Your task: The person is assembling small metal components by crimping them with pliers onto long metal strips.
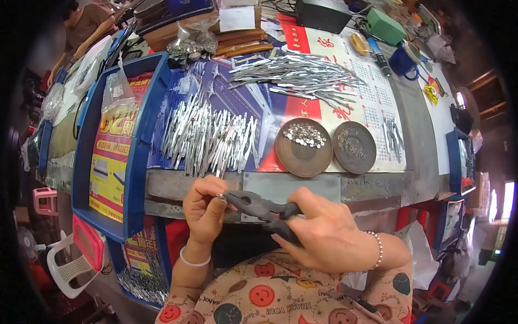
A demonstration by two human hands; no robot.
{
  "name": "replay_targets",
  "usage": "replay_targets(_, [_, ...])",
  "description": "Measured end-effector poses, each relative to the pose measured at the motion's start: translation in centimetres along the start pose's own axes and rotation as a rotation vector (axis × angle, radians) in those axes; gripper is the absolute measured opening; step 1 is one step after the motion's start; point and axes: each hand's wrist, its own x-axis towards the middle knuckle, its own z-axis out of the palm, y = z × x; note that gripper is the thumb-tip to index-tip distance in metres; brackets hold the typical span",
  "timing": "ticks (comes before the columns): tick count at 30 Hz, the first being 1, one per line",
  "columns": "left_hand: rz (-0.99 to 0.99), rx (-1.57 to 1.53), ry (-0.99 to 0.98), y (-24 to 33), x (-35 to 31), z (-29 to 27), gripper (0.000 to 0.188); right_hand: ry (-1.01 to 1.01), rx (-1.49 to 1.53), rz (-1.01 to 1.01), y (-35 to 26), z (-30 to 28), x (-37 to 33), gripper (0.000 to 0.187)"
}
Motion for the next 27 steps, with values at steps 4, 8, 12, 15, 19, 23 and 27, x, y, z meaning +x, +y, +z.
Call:
replay_targets(4, [-0.113,-0.154,0.088,0.4,-1.7,0.9,0.011,-0.092,-0.023,0.079,1.0,1.6,-2.3,0.025])
replay_targets(8, [-0.372,-0.299,0.165,1.7,-3.3,1.9,0.011,-0.129,0.003,0.073,1.3,2.9,-3.8,0.028])
replay_targets(12, [-0.528,-0.336,0.2,2.6,-4.3,2.8,0.012,-0.118,-0.027,-0.003,1.4,3.3,-4.6,0.032])
replay_targets(15, [-0.558,-0.308,0.225,2.8,-4.9,3.4,0.013,-0.119,-0.035,-0.039,1.7,3.5,-5.3,0.034])
replay_targets(19, [-0.606,-0.295,0.263,2.9,-5.8,4.3,0.013,-0.121,-0.034,-0.072,1.8,3.6,-6.3,0.037])
replay_targets(23, [-0.623,-0.261,0.252,2.7,-6.3,4.5,0.013,-0.126,-0.044,-0.07,1.9,3.7,-7.0,0.038])
replay_targets(27, [-0.639,-0.241,0.257,2.7,-6.4,5.1,0.012,-0.11,-0.087,-0.078,2.1,3.9,-7.6,0.037])
